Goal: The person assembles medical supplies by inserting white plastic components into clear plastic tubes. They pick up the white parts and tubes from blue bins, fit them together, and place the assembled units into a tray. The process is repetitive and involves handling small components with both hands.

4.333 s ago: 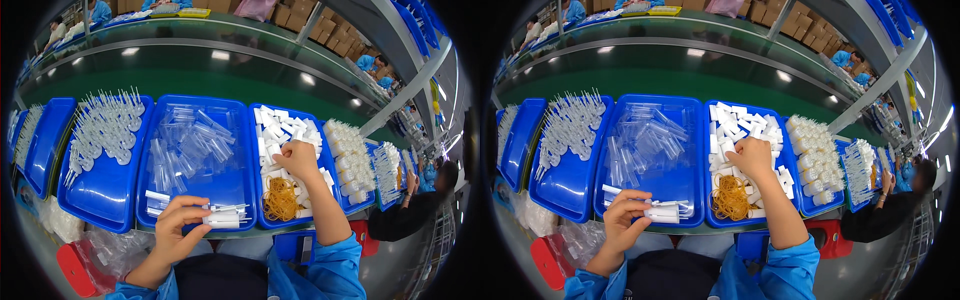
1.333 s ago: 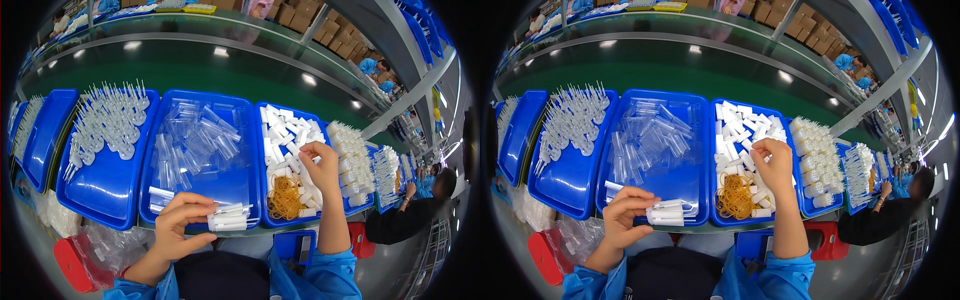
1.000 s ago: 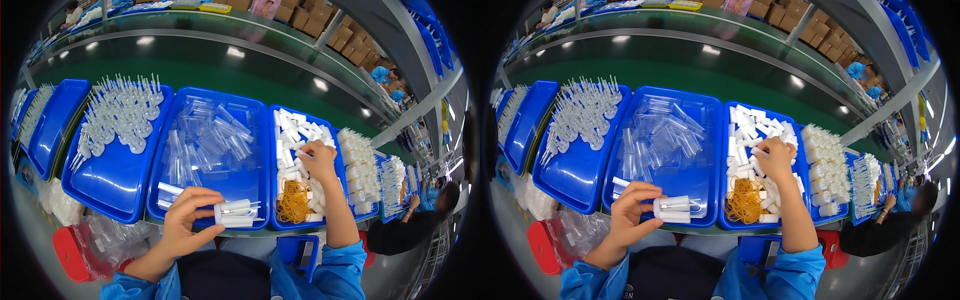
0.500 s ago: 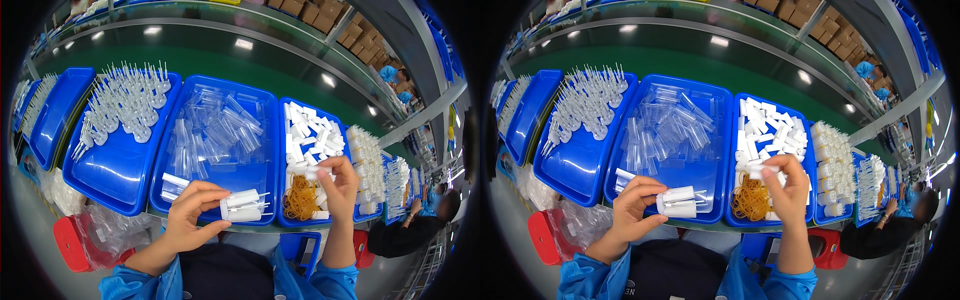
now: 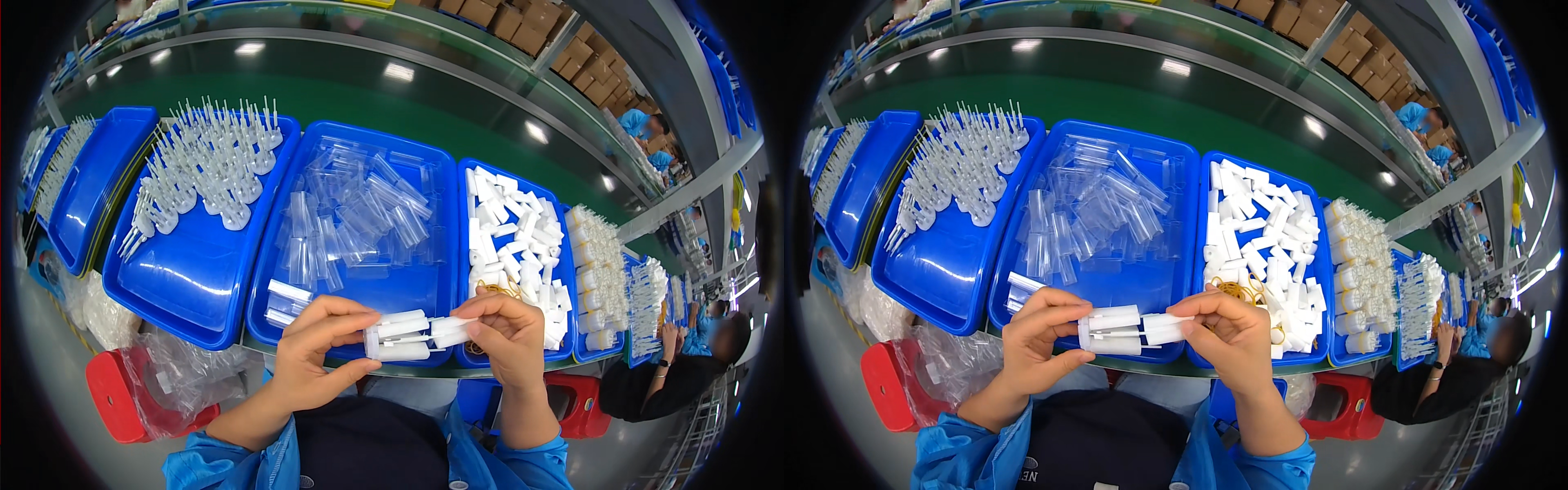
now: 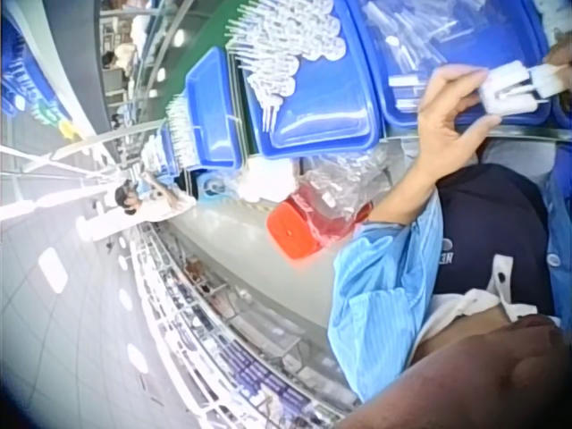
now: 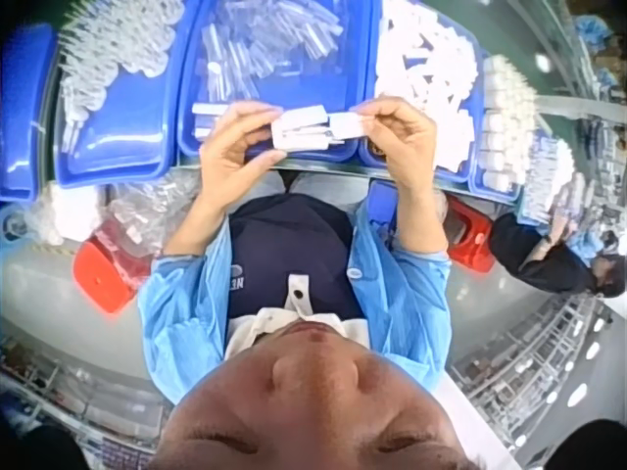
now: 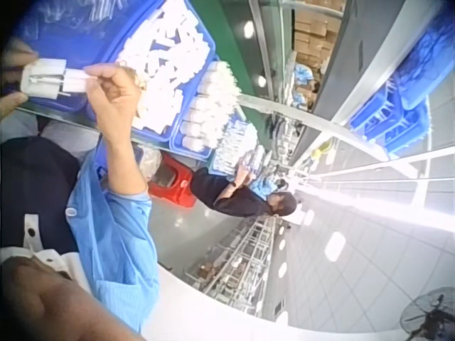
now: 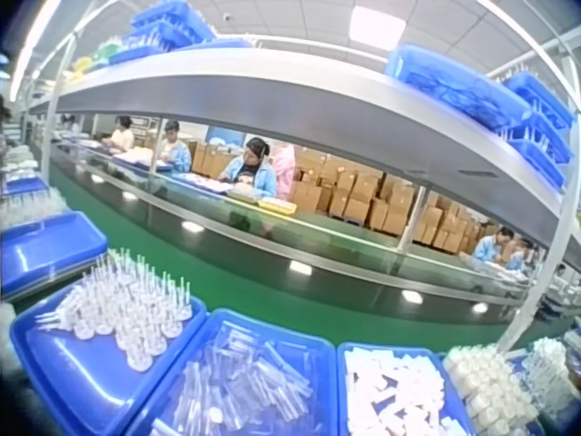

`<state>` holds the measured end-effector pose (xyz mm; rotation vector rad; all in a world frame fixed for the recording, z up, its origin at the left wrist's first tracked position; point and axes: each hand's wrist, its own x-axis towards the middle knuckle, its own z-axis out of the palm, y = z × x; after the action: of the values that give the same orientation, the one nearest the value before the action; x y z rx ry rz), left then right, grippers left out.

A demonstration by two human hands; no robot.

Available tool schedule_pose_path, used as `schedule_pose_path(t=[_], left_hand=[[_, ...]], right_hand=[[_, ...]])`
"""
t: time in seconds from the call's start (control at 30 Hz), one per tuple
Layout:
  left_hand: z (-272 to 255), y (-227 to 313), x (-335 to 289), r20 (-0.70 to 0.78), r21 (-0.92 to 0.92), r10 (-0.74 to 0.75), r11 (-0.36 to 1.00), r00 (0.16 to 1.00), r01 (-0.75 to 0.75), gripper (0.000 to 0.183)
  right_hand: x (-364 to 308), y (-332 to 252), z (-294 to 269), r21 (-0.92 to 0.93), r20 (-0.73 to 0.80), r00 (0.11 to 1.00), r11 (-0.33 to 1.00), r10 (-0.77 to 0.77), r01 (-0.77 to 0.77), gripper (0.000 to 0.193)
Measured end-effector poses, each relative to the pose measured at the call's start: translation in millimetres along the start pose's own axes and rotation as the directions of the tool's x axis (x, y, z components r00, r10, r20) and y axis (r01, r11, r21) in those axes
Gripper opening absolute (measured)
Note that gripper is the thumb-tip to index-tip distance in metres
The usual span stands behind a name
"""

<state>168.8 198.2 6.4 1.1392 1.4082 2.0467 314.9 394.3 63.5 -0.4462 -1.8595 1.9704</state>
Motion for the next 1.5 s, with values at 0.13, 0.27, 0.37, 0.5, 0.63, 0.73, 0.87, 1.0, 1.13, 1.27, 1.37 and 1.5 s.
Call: schedule_pose_path(t=[0.13, 0.27, 0.37, 0.5, 0.63, 0.73, 0.87, 1.0, 1.13, 1.27, 1.37, 1.5], left_hand=[[0.2, -0.8, -0.1, -0.011, 0.062, 0.002, 0.998, 1.0, -0.001, 0.05], [0.1, -1.6, -0.9, -0.021, 0.041, 0.009, 0.999, 1.0, -0.008, 0.052], [-0.5, -0.2, -0.7, -0.014, 0.053, -0.009, 0.999, 1.0, 0.01, 0.052], [-0.7, -0.8, -0.6, -0.012, 0.04, -0.028, 0.999, 1.0, 0.029, 0.051], [0.4, 2.5, 2.7, 0.074, 0.147, -0.024, 0.989, 0.997, 0.013, 0.05], [1.2, 5.1, 2.1, 0.095, 0.16, -0.043, 0.987, 0.995, 0.028, 0.05], [-0.8, 4.5, 1.6, 0.104, 0.152, -0.046, 0.988, 0.994, 0.03, 0.051], [-2.1, 4.7, 1.3, 0.047, 0.102, -0.047, 0.994, 0.998, 0.042, 0.051], [-4.9, 13.8, 1.0, 0.018, 0.063, -0.047, 0.997, 0.999, 0.046, 0.047], [-18.7, 15.0, -2.0, 0.088, 0.102, -0.056, 0.994, 0.995, 0.047, 0.044], [-27.0, 13.8, -7.6, -0.056, -0.072, -0.001, 0.997, 0.998, -0.003, 0.043], [-42.5, 14.1, -2.6, -0.154, -0.122, 0.045, 0.99, 0.987, -0.065, 0.039]], right_hand=[[-3.6, -1.4, 9.1, -0.088, -0.044, 0.999, 0.996, -0.015, 0.011, 0.019], [-2.7, 4.0, 6.1, -0.372, 0.003, 0.977, 0.906, -0.215, 0.201, 0.021], [-5.2, 1.6, 5.2, -0.425, 0.056, 0.971, 0.875, -0.232, 0.234, 0.021], [-5.2, 0.1, 6.8, -0.478, 0.065, 0.965, 0.841, -0.253, 0.252, 0.021], [-6.7, -3.2, 15.2, -0.547, 0.114, 0.953, 0.783, -0.282, 0.297, 0.022], [-5.3, -2.0, 20.2, -0.562, 0.17, 0.933, 0.747, -0.316, 0.355, 0.023], [-6.2, 4.8, 29.2, -0.528, 0.162, 0.927, 0.764, -0.338, 0.371, 0.023], [-6.0, 7.5, 40.0, -0.537, 0.155, 0.907, 0.738, -0.39, 0.409, 0.024], [-2.2, 9.4, 47.5, -0.576, 0.224, 0.853, 0.642, -0.472, 0.506, 0.023], [6.7, 5.3, 54.3, -0.482, 0.268, 0.827, 0.674, -0.495, 0.56, 0.019], [27.9, -1.6, 51.6, -0.552, 0.152, 0.855, 0.674, -0.496, 0.49, 0.019], [66.4, -7.6, 40.8, -0.752, 0.227, 0.925, 0.549, -0.303, 0.364, 0.038]])
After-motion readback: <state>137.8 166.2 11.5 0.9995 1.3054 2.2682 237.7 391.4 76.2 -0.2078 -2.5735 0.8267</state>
